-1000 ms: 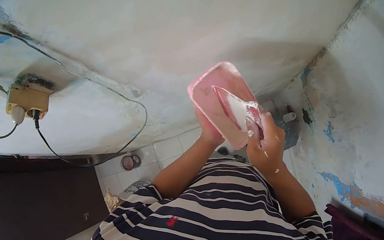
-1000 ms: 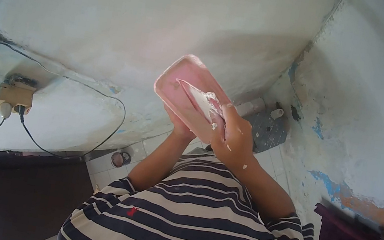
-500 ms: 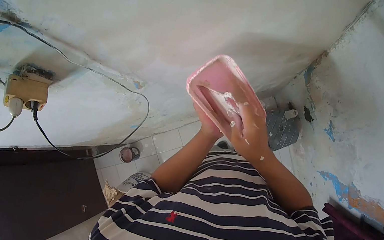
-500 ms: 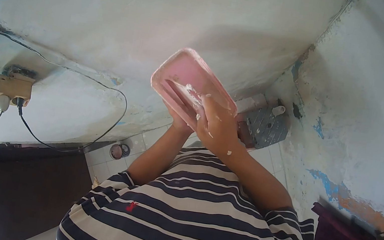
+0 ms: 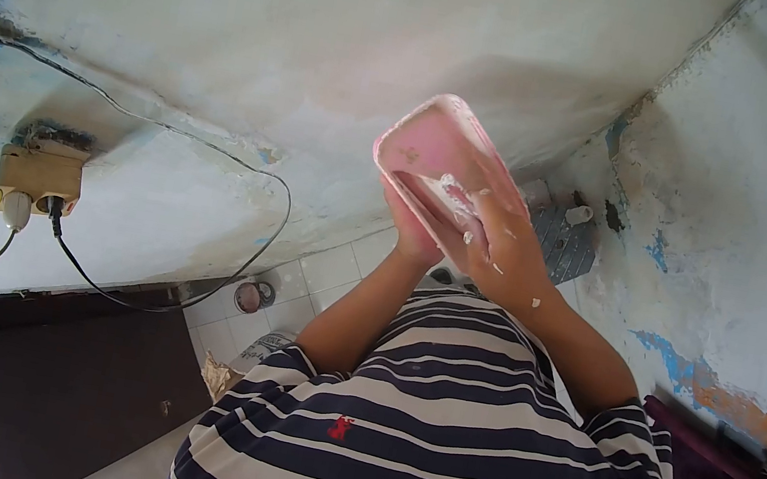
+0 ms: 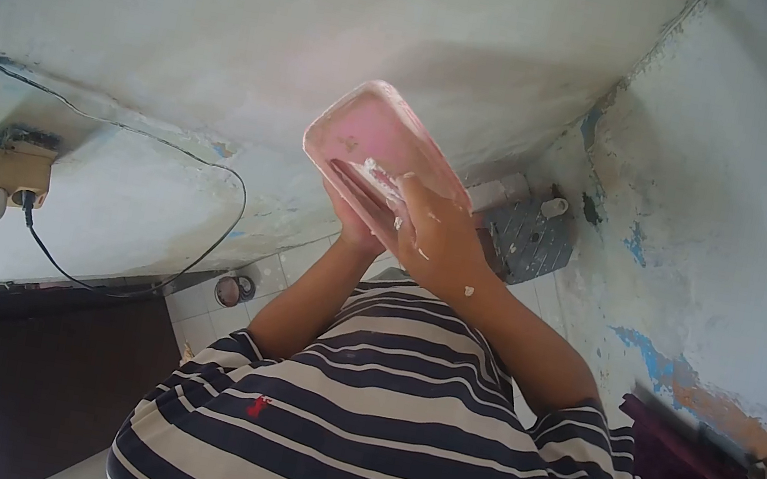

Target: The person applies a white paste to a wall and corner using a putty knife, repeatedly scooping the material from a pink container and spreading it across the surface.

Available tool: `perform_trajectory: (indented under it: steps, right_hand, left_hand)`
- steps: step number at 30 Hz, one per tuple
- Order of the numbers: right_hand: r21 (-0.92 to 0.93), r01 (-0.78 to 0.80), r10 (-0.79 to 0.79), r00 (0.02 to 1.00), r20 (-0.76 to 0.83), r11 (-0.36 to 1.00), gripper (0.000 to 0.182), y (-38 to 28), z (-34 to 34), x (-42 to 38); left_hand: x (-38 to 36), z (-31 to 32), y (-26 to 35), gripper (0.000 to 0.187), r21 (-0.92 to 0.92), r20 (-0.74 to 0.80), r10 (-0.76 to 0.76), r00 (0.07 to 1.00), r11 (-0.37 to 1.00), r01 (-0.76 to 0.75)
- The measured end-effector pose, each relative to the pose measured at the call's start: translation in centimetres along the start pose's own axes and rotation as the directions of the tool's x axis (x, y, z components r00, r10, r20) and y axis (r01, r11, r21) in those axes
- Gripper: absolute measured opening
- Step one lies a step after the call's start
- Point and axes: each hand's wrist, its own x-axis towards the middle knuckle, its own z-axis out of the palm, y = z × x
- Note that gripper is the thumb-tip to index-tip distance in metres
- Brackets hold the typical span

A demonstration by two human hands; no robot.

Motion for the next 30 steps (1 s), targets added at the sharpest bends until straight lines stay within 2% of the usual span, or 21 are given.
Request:
perform_trajectory:
  steps: [2,3,5,6,8,12,13,15,17,18,19,20,22,23,24,25,26,27,28,29,30]
  right_hand:
    - [0.150,-0.250,0.250,0.968,0.022,0.957,0.024,-1.2,-0.9,0.6]
    - [0.153,-0.253,0.251,0.967,0.030,0.955,0.024,-1.0,-0.5,0.5]
    - [0.049,-0.035,0.036,0.999,-0.037,0.998,0.023,-0.5,0.3,0.2]
    - [0.049,-0.033,0.035,0.999,-0.034,0.998,0.023,-0.8,0.0,0.4]
    - [0.046,-0.167,0.165,0.985,0.045,0.985,0.022,-1.3,-0.9,0.8]
    - [0.001,-0.085,0.085,0.996,-0.030,0.996,0.019,-0.7,0.1,0.0]
    - [0.020,-0.121,0.121,0.993,-0.001,0.992,0.017,-0.5,0.3,-0.2]
    - [0.037,-0.157,0.156,0.987,0.028,0.987,0.016,-0.9,0.1,-0.1]
    - [0.162,-0.254,0.262,0.965,-0.030,0.953,0.013,-2.2,-0.9,0.4]
    - [0.161,-0.256,0.264,0.964,-0.031,0.953,0.013,-1.8,-0.7,0.1]
    - [0.094,-0.214,0.215,0.977,0.005,0.972,0.013,-1.0,-0.2,-0.3]
    - [0.026,-0.165,0.164,0.985,0.046,0.986,0.012,-0.5,-0.1,-0.4]
    - [0.064,-0.179,0.180,0.984,-0.011,0.982,0.012,-1.1,-0.9,-0.1]
    - [0.109,-0.196,0.204,0.977,-0.064,0.975,0.014,-1.3,-1.1,-0.1]
    - [0.112,-0.196,0.203,0.977,-0.060,0.974,0.014,-1.1,-0.8,-0.2]
    - [0.050,-0.150,0.151,0.988,-0.013,0.987,0.014,-0.6,-0.2,-0.6]
    - [-0.014,-0.097,0.097,0.995,0.036,0.995,0.014,-0.3,-0.1,-0.7]
    - [-0.019,-0.089,0.089,0.995,0.033,0.996,0.014,-0.1,-0.3,-0.2]
    - [-0.042,0.017,-0.019,0.999,-0.042,0.999,0.012,0.1,-0.5,0.2]
    - [-0.073,0.117,-0.125,0.986,-0.112,0.990,0.010,0.3,-0.7,0.5]
    - [-0.074,0.114,-0.122,0.986,-0.113,0.991,0.010,0.5,-1.4,0.7]
  left_hand:
    - [-0.1,-0.2,0.0,0.080,-0.167,0.067,-0.038,0.997,0.985,0.049]
    - [-0.2,-0.4,0.0,0.080,-0.167,0.058,-0.037,0.998,0.985,0.047]
    - [-0.2,-0.8,0.1,0.080,-0.023,0.070,0.032,0.997,0.999,-0.030]
    - [-0.3,-0.7,0.0,0.080,-0.025,0.069,0.034,0.997,0.999,-0.032]
    - [-0.4,-0.4,-0.3,0.080,-0.148,0.034,-0.015,0.999,0.989,0.019]
    - [-0.1,-0.7,-0.2,0.080,-0.030,0.066,0.054,0.996,0.998,-0.052]
    - [0.1,0.3,0.0,0.081,-0.047,-0.002,0.056,0.998,0.997,-0.056]
    - [0.3,-0.2,-0.3,0.081,-0.086,0.030,0.067,0.997,0.994,-0.064]
    - [0.1,-0.9,-0.8,0.082,-0.125,0.057,0.069,0.996,0.990,-0.061]
    - [0.1,-1.1,-0.6,0.082,-0.041,0.047,0.093,0.995,0.995,-0.091]
    - [0.2,-1.2,-0.5,0.082,0.045,0.042,0.119,0.992,0.992,-0.121]
    - [0.2,-1.1,-0.7,0.082,0.040,0.046,0.123,0.991,0.991,-0.125]
    - [0.0,-0.5,-0.5,0.082,-0.189,0.051,0.029,0.998,0.982,-0.018]
    - [0.2,-0.4,-0.4,0.082,-0.189,0.049,0.032,0.998,0.982,-0.022]
    - [0.3,-0.3,-0.3,0.083,-0.074,0.024,0.076,0.997,0.995,-0.074]
    - [0.2,-0.2,-0.1,0.084,0.045,0.006,0.118,0.993,0.992,-0.118]
    - [0.1,0.1,-0.2,0.084,0.044,0.008,0.118,0.993,0.992,-0.118]
    - [0.2,0.7,-0.2,0.084,-0.046,-0.011,0.083,0.996,0.995,-0.084]
    - [0.3,1.1,-0.2,0.085,-0.133,-0.027,0.042,0.999,0.990,-0.045]
    - [0.4,1.3,-0.2,0.085,-0.134,-0.022,0.040,0.999,0.990,-0.042]
    - [0.3,1.3,-0.2,0.085,-0.143,0.010,0.045,0.999,0.989,-0.043]
